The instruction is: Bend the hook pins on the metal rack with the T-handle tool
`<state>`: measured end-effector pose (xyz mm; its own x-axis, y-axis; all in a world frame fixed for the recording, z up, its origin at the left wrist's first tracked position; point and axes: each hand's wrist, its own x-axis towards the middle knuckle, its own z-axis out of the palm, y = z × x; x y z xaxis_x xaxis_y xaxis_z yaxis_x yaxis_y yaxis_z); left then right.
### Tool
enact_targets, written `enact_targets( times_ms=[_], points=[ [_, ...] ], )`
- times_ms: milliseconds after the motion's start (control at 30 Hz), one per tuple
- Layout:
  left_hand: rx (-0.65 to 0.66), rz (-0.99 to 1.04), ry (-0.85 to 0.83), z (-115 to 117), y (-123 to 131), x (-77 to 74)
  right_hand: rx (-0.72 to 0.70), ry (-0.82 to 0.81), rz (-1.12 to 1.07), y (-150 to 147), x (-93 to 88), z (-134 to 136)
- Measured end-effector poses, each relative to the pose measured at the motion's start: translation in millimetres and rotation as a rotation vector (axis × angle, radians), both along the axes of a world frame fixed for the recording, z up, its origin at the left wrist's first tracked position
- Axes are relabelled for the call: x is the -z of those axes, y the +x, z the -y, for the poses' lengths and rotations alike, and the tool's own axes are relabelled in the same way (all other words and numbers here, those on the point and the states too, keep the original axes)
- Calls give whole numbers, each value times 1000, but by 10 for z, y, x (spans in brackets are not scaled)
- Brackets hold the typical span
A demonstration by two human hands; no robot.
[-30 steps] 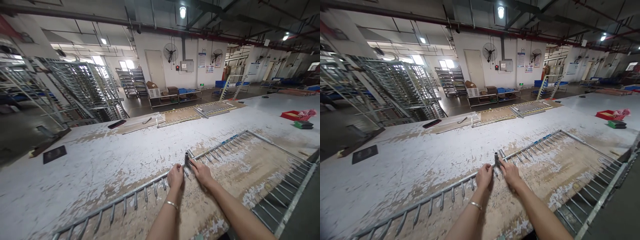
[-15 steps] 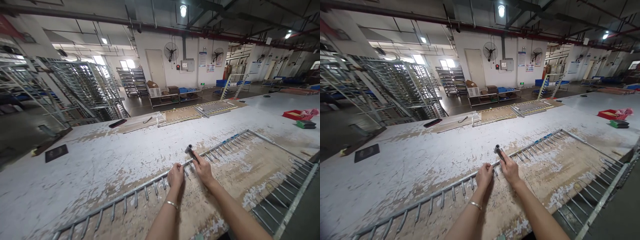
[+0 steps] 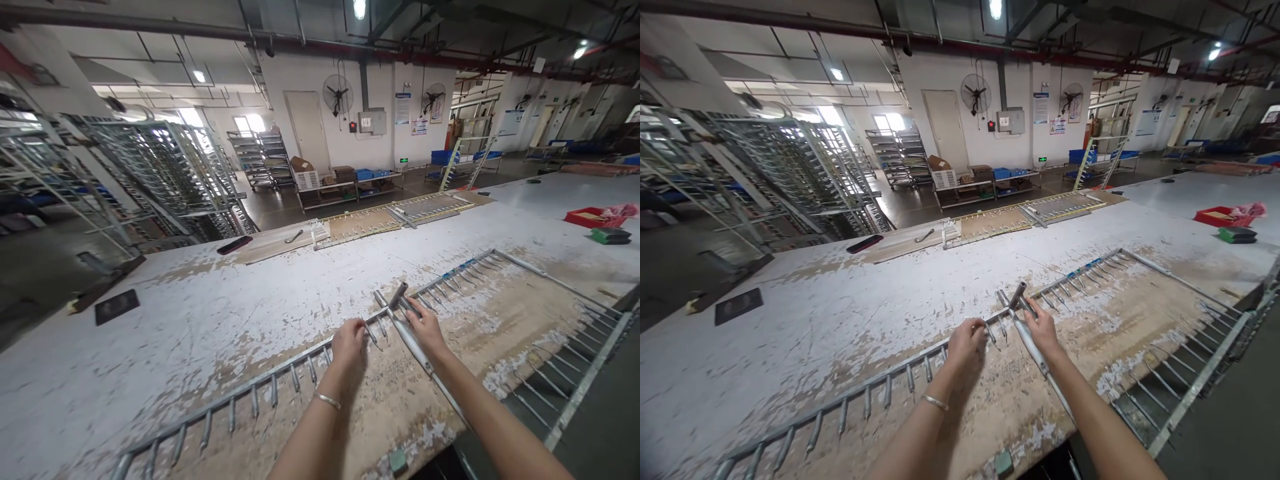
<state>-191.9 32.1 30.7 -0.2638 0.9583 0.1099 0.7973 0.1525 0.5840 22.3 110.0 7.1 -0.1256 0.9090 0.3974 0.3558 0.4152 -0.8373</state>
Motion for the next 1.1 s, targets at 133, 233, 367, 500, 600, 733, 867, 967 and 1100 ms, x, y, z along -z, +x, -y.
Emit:
enact_targets(
  times_ms=[133, 233, 367, 500, 600, 733, 867, 967, 1100],
  points=[
    [339, -239, -32, -63, 26, -21, -7, -37, -71, 49, 57, 25],
    [415, -305, -127, -145, 41, 3, -20, -68, -98, 48, 77, 42],
    [211, -228, -128, -234, 66, 21, -27, -80, -121, 15, 33, 58],
    [-49, -87, -105, -305, 149, 27, -40, -57, -126, -66, -165, 105],
    [-186, -41, -117, -356, 229, 55, -62, 54, -105, -151, -343, 162],
    [-276, -58, -100, -413, 295, 103, -86, 277, 38, -267, -358, 190],
    [-310, -111, -155, -452, 328, 112, -126, 245, 460, -341, -175, 138],
    [-319, -118, -168, -457, 350, 109, -150, 219, 579, -361, -155, 102],
    [-298, -129, -137, -438, 371, 128, -120, 323, 420, -360, -242, 101]
  ],
)
